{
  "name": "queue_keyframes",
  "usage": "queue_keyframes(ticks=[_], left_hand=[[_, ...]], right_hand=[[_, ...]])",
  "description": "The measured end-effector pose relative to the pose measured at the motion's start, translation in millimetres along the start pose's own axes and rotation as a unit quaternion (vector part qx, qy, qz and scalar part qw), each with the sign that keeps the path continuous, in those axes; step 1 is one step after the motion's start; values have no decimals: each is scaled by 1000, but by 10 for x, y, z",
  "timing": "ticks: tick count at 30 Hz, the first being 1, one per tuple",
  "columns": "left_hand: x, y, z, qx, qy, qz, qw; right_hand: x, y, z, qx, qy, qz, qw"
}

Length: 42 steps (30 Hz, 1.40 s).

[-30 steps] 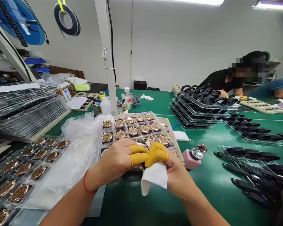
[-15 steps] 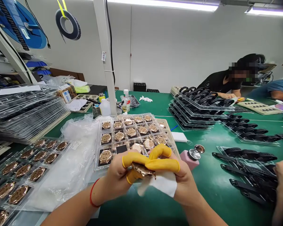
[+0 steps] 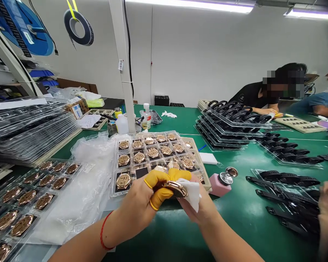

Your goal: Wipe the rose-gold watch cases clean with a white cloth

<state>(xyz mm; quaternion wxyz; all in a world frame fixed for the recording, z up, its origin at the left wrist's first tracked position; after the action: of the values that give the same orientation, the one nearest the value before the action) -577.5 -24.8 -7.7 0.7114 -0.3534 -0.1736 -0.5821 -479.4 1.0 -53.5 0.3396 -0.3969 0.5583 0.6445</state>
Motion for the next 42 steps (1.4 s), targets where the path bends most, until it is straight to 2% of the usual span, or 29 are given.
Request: queue_keyframes(ticks=[2,4,6,10,13,15,17,19,21,23,27,29,32,36,39,42], left_hand=[[-150,66,-39,-29,-121,-90,988],[-256,94,-73,-27,-211,-160,964],[-318,90,-83,-7,-263,-202,943],[-340,89,-65,13,-306,-246,919],[-336,65,-48,20,-303,-227,925],[-300,42,-25,14,-267,-192,944],[-201,28,14,-1,-180,-121,976],[-40,9,46,4,-50,-27,998],[125,8,33,30,74,48,996],[218,41,-4,52,148,97,983],[238,159,-58,39,190,172,966],[231,190,-77,28,198,192,961],[166,202,-74,11,174,199,964],[107,167,-20,6,116,131,985],[49,161,28,-17,36,39,998],[-75,193,32,-48,-86,-81,992]], right_hand=[[19,5,10,4,31,11,999],[3,-74,31,34,46,31,998],[-29,-166,45,61,38,32,997],[-7,-142,-4,22,20,-63,998],[-24,-164,-45,48,-14,-137,989],[-84,-167,-61,69,-46,-173,981],[-165,-133,-66,74,-76,-177,978],[-239,-97,-60,73,-96,-160,980],[-281,-82,-44,76,-105,-148,980],[-315,-104,-29,94,-122,-159,975],[-336,-176,-21,137,-148,-205,958],[-336,-181,-22,144,-154,-216,953],[-342,-164,-13,138,-163,-218,952],[-238,-205,45,114,-132,-189,966],[-130,-251,70,93,-103,-160,977],[-94,-238,44,84,-100,-140,982]])
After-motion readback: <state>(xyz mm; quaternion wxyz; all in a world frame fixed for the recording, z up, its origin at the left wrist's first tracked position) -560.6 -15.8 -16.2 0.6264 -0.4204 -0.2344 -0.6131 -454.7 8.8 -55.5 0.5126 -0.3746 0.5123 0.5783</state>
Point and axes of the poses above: each hand's wrist, its own z-axis towards the middle knuckle, its own y-axis out of the palm, x = y × z, the point moved 9 cm from there along z, towards the middle knuckle, and after that the axes turned 14 degrees about x, right-handed, at the moved point
